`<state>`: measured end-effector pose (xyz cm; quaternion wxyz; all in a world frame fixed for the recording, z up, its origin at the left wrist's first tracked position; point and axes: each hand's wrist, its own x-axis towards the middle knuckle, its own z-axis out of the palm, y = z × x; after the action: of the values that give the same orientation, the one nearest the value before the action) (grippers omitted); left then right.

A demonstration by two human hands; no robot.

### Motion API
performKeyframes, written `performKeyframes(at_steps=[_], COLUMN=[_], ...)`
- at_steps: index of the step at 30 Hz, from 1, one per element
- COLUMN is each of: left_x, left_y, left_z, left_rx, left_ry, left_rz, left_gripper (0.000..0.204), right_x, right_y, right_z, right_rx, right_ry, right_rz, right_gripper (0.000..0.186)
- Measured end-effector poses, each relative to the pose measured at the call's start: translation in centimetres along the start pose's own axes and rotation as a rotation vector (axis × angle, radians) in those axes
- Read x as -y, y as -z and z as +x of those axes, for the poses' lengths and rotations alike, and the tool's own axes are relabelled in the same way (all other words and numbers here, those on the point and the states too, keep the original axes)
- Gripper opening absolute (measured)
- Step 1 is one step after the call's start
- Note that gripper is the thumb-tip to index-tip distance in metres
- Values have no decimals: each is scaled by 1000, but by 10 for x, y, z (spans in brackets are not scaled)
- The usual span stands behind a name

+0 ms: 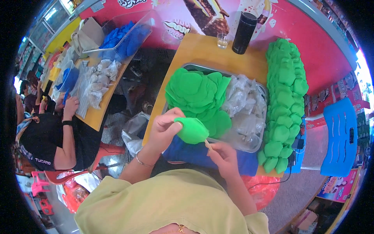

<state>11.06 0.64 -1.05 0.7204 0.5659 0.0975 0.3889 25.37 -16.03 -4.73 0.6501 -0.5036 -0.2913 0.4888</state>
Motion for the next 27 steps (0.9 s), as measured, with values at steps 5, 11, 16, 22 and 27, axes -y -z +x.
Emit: performKeyframes(at_steps=[5, 11, 16, 22, 27], left_x=[-32, -16, -7, 2, 11], left_y=[-3, 6, 0, 3, 3], left_z=[9, -1, -5, -8, -3], left_rx=[67, -38, -62, -64, -54], left_ry=[-196, -160, -164, -154, -176], left_rz=[585, 316, 172, 105, 4], left_gripper=[19, 17, 17, 17, 19], right_x=[8, 10, 0, 8, -3], right_y=[-3, -2, 4, -11, -2], right_z=[3, 1, -7, -3, -6], right_rx=[-60, -3, 40, -30, 30], right_ry=[161, 76, -36, 111, 49], right_rz=[-266, -61, 72, -114, 34], right_gripper=[14, 15, 16, 17, 18])
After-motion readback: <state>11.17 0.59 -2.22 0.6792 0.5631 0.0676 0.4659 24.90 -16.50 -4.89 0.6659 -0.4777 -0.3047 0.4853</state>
